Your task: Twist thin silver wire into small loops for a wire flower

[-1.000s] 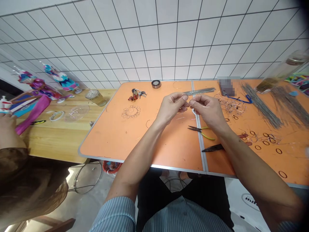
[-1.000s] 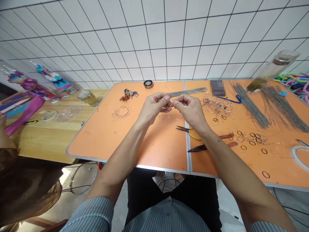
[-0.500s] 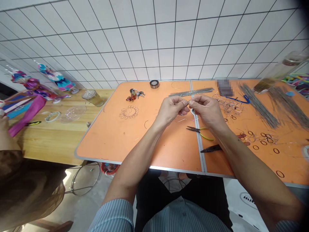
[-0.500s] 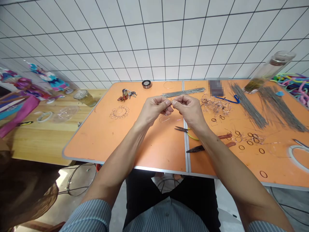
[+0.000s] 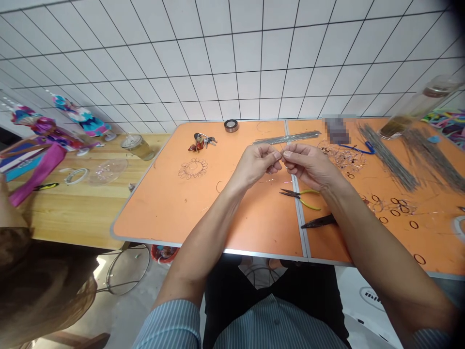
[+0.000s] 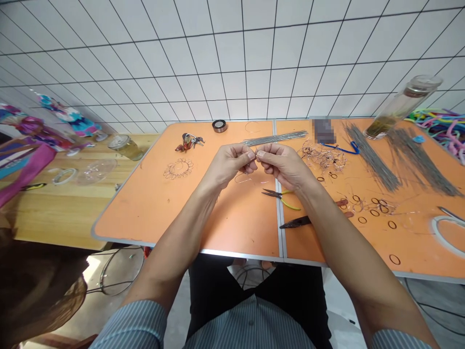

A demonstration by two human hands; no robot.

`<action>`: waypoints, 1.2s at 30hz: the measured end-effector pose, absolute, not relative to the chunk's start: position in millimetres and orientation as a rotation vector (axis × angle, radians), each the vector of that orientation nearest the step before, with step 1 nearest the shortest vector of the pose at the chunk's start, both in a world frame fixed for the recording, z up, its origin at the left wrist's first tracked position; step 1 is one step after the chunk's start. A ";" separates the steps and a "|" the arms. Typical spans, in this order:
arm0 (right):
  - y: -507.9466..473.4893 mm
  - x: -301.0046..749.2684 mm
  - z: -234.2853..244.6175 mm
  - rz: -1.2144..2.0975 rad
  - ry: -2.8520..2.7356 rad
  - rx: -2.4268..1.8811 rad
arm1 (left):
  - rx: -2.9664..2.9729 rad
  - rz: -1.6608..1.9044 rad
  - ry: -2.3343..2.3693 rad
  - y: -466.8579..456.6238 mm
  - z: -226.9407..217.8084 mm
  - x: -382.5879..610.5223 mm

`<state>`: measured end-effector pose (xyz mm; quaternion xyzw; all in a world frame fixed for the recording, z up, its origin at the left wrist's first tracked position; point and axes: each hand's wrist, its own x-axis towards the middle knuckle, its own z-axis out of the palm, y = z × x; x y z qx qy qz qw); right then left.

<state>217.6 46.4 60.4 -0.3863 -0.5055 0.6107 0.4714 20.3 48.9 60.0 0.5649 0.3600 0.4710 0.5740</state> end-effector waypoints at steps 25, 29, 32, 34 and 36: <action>50.5 222.8 58.7 1.629 -1.159 -0.912 | 1.310 0.937 0.886 50.6 60.0 18.9; 50.6 222.3 57.1 1.467 -1.198 -0.930 | 1.283 0.979 0.899 49.5 62.7 15.7; 51.7 223.0 55.7 1.399 -1.170 -0.944 | 1.248 0.999 0.905 49.4 63.2 13.8; 52.5 223.0 54.5 1.375 -1.162 -0.954 | 1.246 0.985 0.915 49.9 62.1 13.9; 53.1 222.2 53.1 1.359 -1.155 -0.957 | 1.257 0.963 0.918 50.8 60.2 14.9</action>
